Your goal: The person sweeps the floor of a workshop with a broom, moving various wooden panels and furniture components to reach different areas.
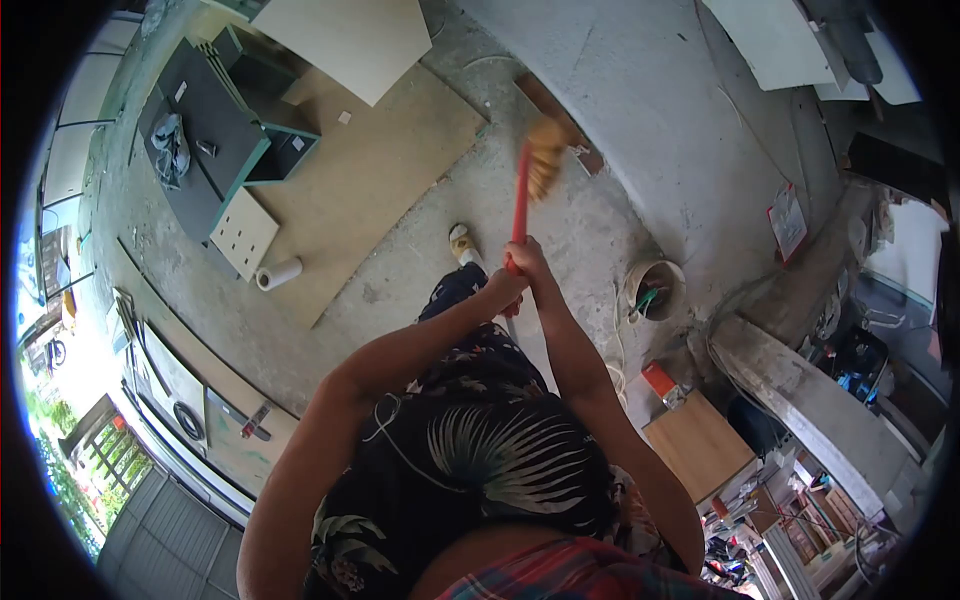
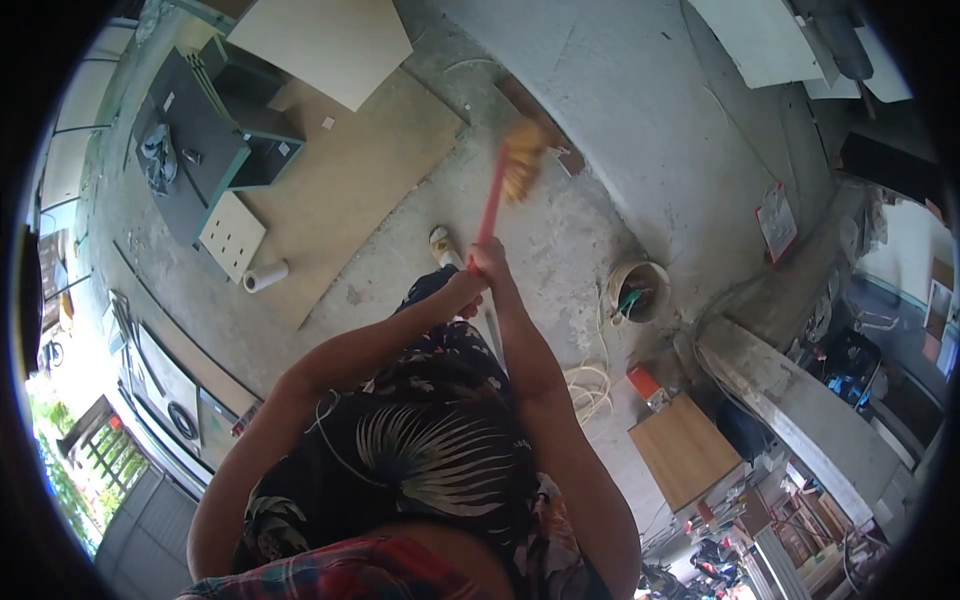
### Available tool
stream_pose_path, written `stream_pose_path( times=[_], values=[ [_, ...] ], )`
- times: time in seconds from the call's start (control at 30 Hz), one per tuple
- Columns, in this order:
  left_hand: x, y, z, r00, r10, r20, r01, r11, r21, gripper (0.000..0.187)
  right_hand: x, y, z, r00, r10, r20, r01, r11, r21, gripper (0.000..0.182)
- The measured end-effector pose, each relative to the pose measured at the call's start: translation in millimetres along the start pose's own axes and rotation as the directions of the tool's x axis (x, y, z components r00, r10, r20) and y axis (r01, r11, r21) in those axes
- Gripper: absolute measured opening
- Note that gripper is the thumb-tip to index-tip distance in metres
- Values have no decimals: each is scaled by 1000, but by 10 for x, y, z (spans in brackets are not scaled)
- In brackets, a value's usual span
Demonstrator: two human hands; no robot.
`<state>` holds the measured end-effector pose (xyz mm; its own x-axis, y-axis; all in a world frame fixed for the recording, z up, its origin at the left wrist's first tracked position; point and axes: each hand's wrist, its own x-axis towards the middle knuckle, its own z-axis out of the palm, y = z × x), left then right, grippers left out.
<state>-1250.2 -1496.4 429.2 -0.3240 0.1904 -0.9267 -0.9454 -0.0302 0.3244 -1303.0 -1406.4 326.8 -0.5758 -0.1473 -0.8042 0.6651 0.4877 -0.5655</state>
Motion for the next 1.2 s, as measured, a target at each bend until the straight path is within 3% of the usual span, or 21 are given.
stream_pose_path(
  times=[0.1,0.2,0.3,0.37,0.4,0.5,0.57,0.63,0.7,0.73,0.77,0.8,0.87,0.97,1.07,1.17,1.2],
  values=[
    [-81,183,-34,990,140,-19,-141,984,-108,25,-70,-504,57,981,-184,-53,192,958,212,28],
    [-161,284,35,955,296,-7,-296,954,-54,38,-295,-851,-90,963,-268,5,255,921,295,39],
    [11,160,100,897,441,21,-440,888,135,44,-537,-993,-241,971,-224,-81,237,880,413,33],
    [-359,546,131,956,235,175,-264,950,168,43,-533,-795,-363,959,-210,-193,275,861,428,32],
    [-282,552,152,949,196,247,-249,945,209,41,-532,-706,-428,948,-205,-243,295,854,429,31],
    [-158,703,298,884,105,456,-267,913,309,34,-671,-558,-682,910,0,-414,271,757,595,24],
    [-72,797,409,823,57,565,-289,898,331,32,-579,-270,-968,896,119,-429,230,700,676,12],
    [42,874,522,763,24,645,-297,901,317,33,-410,82,-1445,921,143,-363,197,634,748,8],
    [-89,1126,590,850,51,525,-202,951,233,39,-104,338,-1928,945,226,-236,115,446,887,6],
    [-86,1206,624,891,41,452,-126,979,160,39,-87,172,-2105,957,227,-182,67,435,898,10],
    [-61,1290,653,927,27,375,-58,996,72,39,-5,-24,-2240,990,120,-79,28,380,924,11],
    [139,1259,667,926,86,368,-109,993,41,39,81,-210,-2327,1000,12,27,-29,323,946,12],
    [635,1050,666,917,181,355,-195,981,2,41,456,-327,-2377,980,-18,200,-183,338,923,15],
    [452,1353,795,944,281,173,-276,960,-50,45,544,-1061,-2026,993,-2,120,-97,576,812,15],
    [551,1404,938,932,354,84,-324,913,-248,49,954,-1434,-2104,937,25,348,-294,594,749,9],
    [369,1678,1110,947,321,28,-271,840,-470,51,875,-1864,-2313,882,2,472,-358,652,668,9],
    [460,1686,1142,939,332,89,-218,777,-590,52,688,-2001,-2264,905,-59,421,-227,770,596,14]
  ],
)
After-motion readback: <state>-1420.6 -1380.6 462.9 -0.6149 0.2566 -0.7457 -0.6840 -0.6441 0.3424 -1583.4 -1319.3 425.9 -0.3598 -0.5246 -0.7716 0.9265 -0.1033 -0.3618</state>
